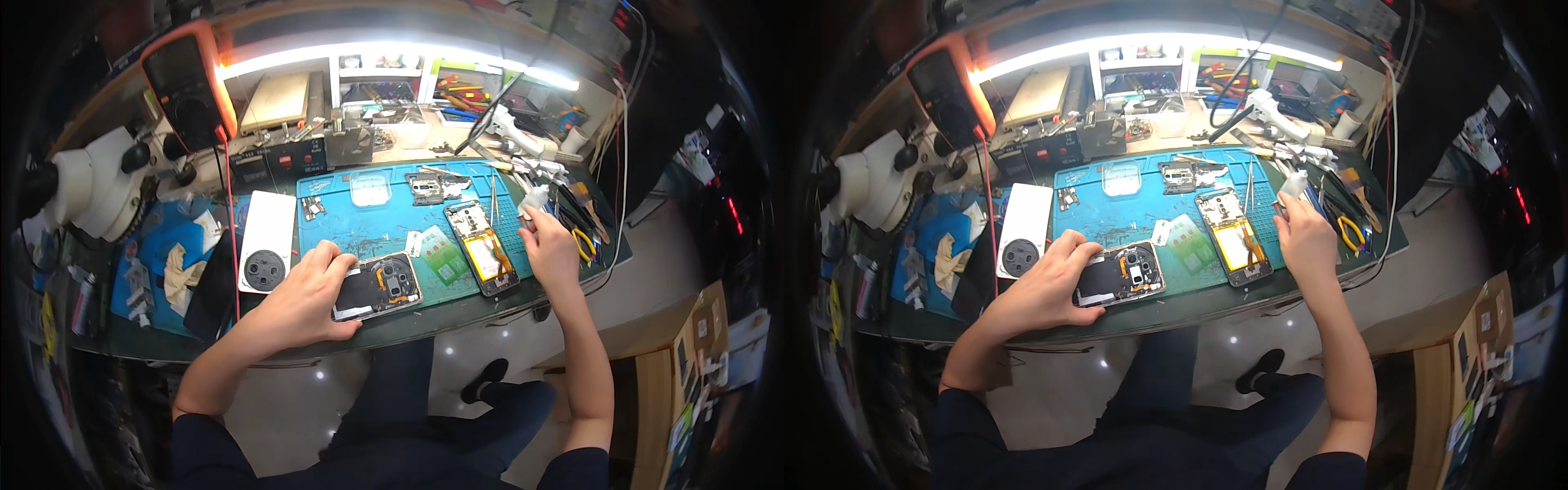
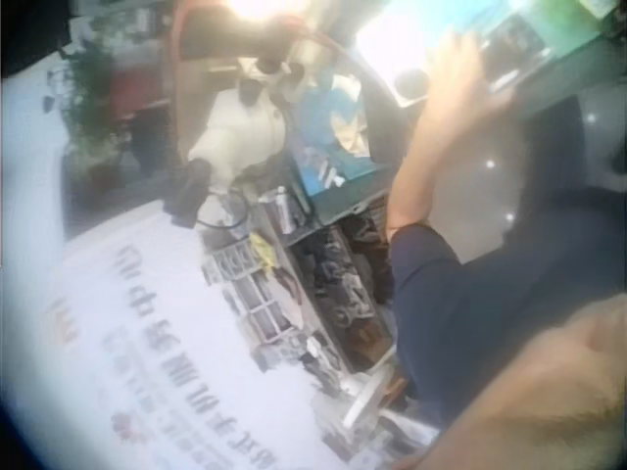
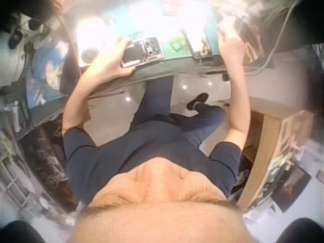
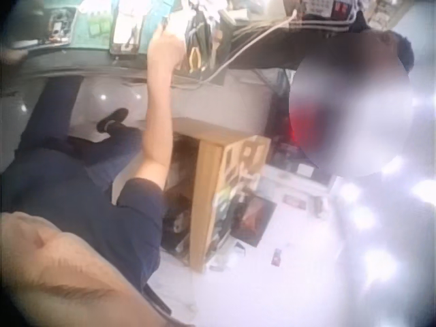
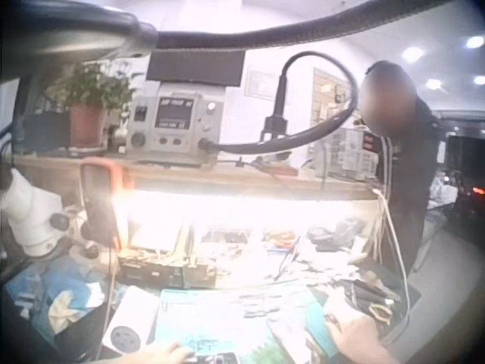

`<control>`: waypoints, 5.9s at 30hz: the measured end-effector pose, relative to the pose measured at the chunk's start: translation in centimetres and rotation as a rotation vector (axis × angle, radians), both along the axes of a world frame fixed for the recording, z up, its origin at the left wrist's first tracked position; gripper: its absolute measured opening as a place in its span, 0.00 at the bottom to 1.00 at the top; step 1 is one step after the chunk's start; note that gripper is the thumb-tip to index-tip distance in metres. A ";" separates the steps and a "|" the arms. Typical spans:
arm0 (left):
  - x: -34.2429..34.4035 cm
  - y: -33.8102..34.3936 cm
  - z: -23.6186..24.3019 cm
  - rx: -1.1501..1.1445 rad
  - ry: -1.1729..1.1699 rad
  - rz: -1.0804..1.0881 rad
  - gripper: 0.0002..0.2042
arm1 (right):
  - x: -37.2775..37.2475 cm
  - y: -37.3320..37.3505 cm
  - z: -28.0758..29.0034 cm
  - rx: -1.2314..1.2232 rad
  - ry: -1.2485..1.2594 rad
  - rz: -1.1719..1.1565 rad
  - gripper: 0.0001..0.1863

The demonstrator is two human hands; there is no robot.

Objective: The person disassembles a smartphone, removes the motherboard, and places it into a yellow battery removal tool. They then reassemble the phone and test it by turning it on. The person repeats this process with a second smartphone.

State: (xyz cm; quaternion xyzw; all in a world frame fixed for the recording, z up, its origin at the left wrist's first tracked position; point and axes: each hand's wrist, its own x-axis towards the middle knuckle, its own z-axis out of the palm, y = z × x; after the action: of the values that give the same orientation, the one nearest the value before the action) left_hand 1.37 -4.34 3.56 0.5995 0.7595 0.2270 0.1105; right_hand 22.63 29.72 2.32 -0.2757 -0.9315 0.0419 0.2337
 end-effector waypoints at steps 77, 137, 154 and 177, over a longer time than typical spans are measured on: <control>10.6 1.0 -1.8 0.352 -1.449 -0.182 0.47 | 3.1 -20.4 -3.5 -1.229 0.488 0.714 0.66; 14.1 2.0 4.6 0.215 -1.469 0.000 0.23 | 13.2 -16.2 -0.8 -0.031 0.452 0.454 0.52; 15.9 0.6 2.5 0.314 -1.507 0.065 0.23 | 13.6 -19.0 -3.4 -0.034 0.452 0.340 0.49; 19.2 -1.0 1.2 0.560 -0.516 -0.241 0.18 | 12.5 -19.0 -9.2 0.442 0.766 0.269 0.43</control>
State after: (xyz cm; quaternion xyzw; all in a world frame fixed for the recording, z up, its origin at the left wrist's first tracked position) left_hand 20.59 -5.35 4.75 0.6145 0.5397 0.5539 0.1560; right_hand 35.14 10.72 -6.90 -0.0606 -0.7920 -0.0287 0.6068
